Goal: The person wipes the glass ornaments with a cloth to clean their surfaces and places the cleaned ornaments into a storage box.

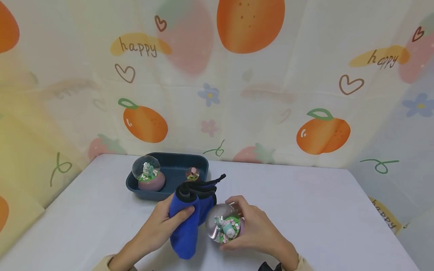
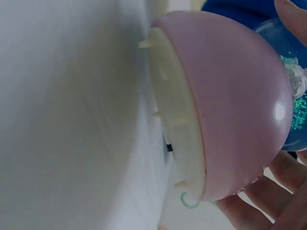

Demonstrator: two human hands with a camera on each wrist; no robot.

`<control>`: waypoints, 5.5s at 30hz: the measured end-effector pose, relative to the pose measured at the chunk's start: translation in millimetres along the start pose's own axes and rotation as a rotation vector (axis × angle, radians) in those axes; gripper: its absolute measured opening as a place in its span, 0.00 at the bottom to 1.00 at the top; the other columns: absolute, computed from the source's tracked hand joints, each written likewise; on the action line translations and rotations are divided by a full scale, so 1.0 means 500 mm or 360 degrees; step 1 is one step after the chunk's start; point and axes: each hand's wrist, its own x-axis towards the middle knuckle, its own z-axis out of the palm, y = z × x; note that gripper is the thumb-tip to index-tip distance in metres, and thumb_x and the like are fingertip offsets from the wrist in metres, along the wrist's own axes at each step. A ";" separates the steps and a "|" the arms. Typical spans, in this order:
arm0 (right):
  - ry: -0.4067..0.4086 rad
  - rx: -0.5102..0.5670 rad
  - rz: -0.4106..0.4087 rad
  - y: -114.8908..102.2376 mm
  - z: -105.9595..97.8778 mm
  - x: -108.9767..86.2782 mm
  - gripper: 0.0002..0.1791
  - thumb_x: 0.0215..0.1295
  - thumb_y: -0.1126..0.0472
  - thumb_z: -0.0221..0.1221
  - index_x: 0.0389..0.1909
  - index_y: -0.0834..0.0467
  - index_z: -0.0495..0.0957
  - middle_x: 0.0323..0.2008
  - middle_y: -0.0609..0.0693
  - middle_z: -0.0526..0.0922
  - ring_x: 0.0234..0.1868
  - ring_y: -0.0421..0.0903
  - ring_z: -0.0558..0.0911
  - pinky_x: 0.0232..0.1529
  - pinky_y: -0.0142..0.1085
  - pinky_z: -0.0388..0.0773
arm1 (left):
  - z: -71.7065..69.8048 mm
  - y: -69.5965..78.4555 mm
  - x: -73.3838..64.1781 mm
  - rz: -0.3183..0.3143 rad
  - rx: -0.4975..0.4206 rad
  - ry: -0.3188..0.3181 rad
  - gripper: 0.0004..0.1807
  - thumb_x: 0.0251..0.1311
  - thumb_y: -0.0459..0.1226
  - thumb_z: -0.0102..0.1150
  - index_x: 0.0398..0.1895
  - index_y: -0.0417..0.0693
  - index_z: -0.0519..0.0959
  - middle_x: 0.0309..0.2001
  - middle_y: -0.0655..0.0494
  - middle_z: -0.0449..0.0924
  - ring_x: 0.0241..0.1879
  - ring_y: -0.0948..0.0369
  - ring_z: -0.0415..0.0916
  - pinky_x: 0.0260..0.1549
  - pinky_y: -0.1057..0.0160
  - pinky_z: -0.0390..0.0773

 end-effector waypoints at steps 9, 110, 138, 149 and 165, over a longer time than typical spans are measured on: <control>-0.0041 0.0102 -0.0080 -0.007 0.031 0.001 0.52 0.35 0.42 0.80 0.62 0.48 0.63 0.51 0.42 0.82 0.44 0.34 0.83 0.44 0.33 0.81 | 0.009 0.005 -0.009 0.0098 0.0027 -0.0208 0.20 0.68 0.47 0.58 0.62 0.58 0.74 0.52 0.55 0.84 0.50 0.57 0.83 0.45 0.59 0.83; -0.0576 0.0411 0.0225 0.008 0.038 -0.011 0.38 0.59 0.47 0.68 0.67 0.41 0.59 0.60 0.45 0.72 0.56 0.38 0.76 0.58 0.30 0.73 | 0.021 -0.009 -0.015 0.0339 0.0568 -0.0260 0.36 0.61 0.51 0.65 0.72 0.72 0.62 0.70 0.61 0.68 0.64 0.55 0.73 0.56 0.47 0.77; 0.0011 0.0027 -0.0026 0.005 0.036 -0.001 0.41 0.35 0.50 0.81 0.55 0.46 0.73 0.46 0.37 0.80 0.42 0.33 0.79 0.40 0.31 0.81 | 0.010 -0.008 -0.011 -0.0001 0.0371 -0.0207 0.39 0.60 0.61 0.61 0.72 0.83 0.54 0.67 0.57 0.70 0.57 0.53 0.75 0.48 0.43 0.79; 0.0362 0.0223 -0.0167 -0.015 0.028 0.009 0.41 0.31 0.57 0.81 0.53 0.51 0.75 0.44 0.45 0.77 0.42 0.38 0.76 0.34 0.32 0.80 | 0.015 0.002 -0.011 0.0097 0.0196 0.0000 0.46 0.55 0.44 0.72 0.71 0.83 0.56 0.72 0.66 0.62 0.68 0.51 0.66 0.58 0.34 0.70; 0.0379 0.0223 -0.0398 -0.034 0.025 -0.002 0.42 0.33 0.59 0.81 0.55 0.54 0.74 0.47 0.47 0.75 0.45 0.39 0.76 0.35 0.32 0.82 | -0.006 0.004 -0.007 0.0022 -0.0142 -0.0009 0.21 0.68 0.44 0.56 0.62 0.56 0.71 0.55 0.49 0.81 0.52 0.51 0.81 0.47 0.47 0.81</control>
